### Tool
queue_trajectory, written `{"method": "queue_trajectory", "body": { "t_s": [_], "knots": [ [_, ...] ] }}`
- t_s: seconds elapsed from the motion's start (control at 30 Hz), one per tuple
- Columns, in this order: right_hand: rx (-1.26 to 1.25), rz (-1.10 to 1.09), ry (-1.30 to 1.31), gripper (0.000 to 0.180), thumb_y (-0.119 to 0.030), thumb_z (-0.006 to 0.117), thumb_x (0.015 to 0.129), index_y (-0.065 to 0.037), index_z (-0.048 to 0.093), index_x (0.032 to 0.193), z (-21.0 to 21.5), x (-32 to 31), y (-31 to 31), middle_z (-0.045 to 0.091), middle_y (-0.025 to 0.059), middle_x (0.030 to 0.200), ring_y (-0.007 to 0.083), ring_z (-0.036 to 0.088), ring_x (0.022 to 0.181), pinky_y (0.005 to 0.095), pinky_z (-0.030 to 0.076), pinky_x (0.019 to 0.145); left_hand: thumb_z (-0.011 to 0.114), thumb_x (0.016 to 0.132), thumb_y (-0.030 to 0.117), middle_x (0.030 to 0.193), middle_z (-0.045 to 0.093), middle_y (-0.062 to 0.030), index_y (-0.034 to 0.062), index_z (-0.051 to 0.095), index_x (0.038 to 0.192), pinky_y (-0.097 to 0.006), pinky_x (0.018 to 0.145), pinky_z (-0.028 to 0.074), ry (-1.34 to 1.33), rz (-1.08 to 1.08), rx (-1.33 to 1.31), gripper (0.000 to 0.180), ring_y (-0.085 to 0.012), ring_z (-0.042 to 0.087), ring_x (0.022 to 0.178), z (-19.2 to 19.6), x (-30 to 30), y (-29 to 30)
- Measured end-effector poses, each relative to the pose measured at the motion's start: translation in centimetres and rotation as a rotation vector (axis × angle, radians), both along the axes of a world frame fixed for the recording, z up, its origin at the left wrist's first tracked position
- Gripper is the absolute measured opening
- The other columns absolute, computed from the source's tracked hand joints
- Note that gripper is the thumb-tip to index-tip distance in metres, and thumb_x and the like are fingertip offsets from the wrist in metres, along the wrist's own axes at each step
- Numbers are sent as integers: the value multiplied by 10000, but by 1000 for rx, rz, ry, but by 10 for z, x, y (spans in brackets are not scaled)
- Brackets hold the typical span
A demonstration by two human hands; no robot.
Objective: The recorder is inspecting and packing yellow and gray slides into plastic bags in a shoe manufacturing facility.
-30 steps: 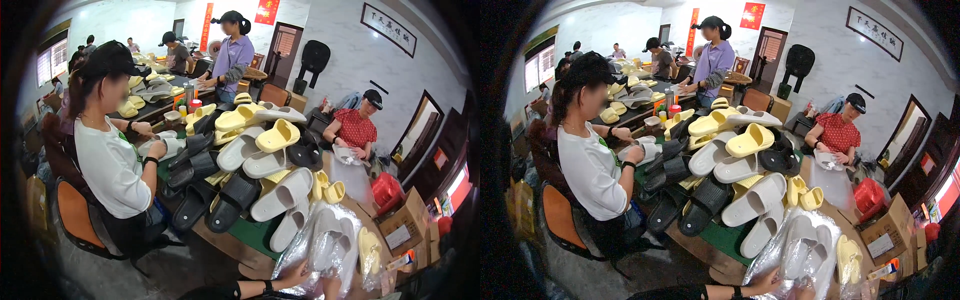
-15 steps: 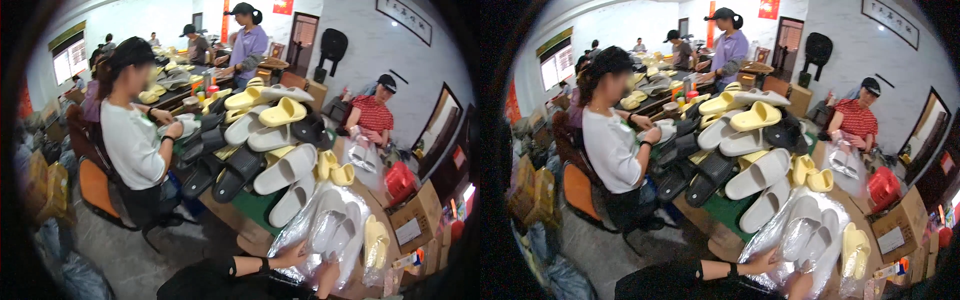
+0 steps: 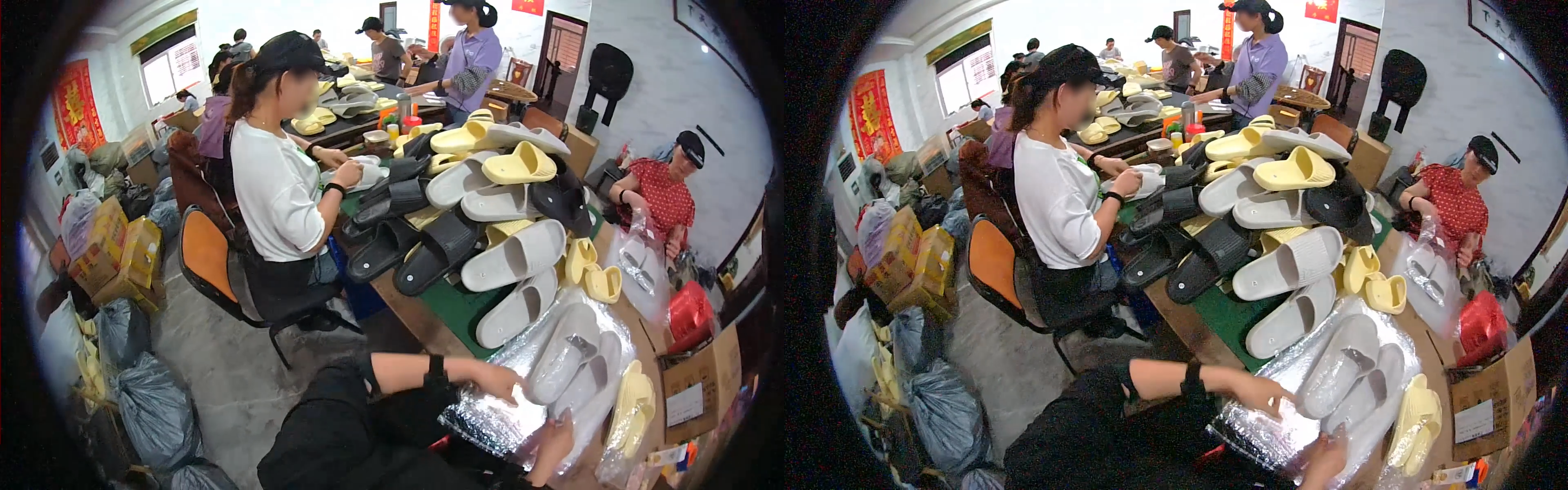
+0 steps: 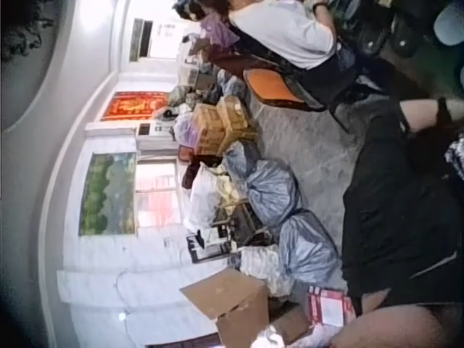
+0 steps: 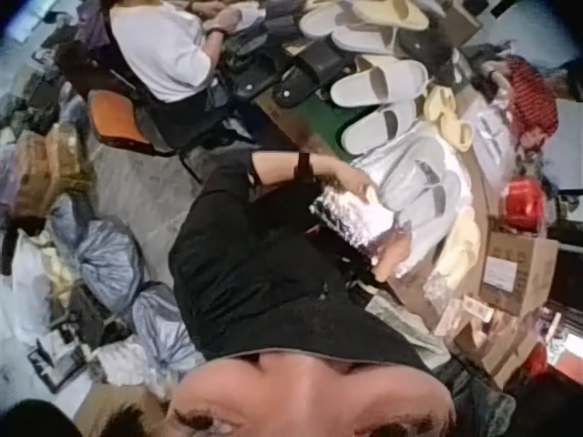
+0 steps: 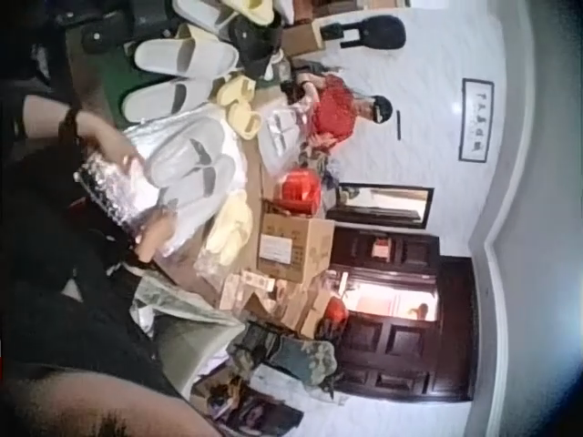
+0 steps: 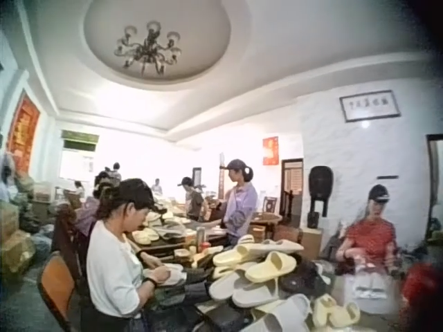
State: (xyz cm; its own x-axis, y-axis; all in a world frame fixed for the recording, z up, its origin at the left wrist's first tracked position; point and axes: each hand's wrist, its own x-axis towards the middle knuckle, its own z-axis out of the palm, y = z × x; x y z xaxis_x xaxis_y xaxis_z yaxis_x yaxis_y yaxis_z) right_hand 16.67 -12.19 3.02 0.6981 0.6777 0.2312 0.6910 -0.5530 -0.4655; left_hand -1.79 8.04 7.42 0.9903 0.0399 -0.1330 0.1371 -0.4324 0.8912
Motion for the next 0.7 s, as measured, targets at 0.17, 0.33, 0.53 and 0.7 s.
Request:
{"method": "queue_trajectory", "body": {
  "t_s": [0.17,0.33,0.53,0.7],
  "knots": [
    [130,40,3,451,-100,625,787,-36,549,1227,-24,21,-9,626,179,1091,321,602,978,349,459,856,541,897,143,946,649,-123,68,-118,1440,-270,588,500,-339,449,-240,857,-167,621,674,124,-40,90],
    [28,-11,55,464,-122,607,799,-52,531,1252,2,-6,2,576,225,1155,360,556,1055,377,433,906,561,855,127,900,655,-127,59,-216,1409,-277,549,500,-564,873,-163,956,-178,616,633,182,-74,184],
    [-215,-51,-182,578,-166,611,800,-56,425,1337,7,-16,1,404,293,1316,414,404,1211,447,335,1019,552,859,128,923,655,-141,48,-231,1399,-273,534,497,-591,1066,-217,954,-191,619,633,189,-104,255],
    [-57,162,-66,655,-327,634,829,16,400,1337,24,-33,3,363,306,1355,454,340,1248,477,283,1042,565,866,157,906,652,-139,58,-248,1394,-272,520,490,-525,1125,-136,975,-178,600,607,165,-121,278]
  ]
}}
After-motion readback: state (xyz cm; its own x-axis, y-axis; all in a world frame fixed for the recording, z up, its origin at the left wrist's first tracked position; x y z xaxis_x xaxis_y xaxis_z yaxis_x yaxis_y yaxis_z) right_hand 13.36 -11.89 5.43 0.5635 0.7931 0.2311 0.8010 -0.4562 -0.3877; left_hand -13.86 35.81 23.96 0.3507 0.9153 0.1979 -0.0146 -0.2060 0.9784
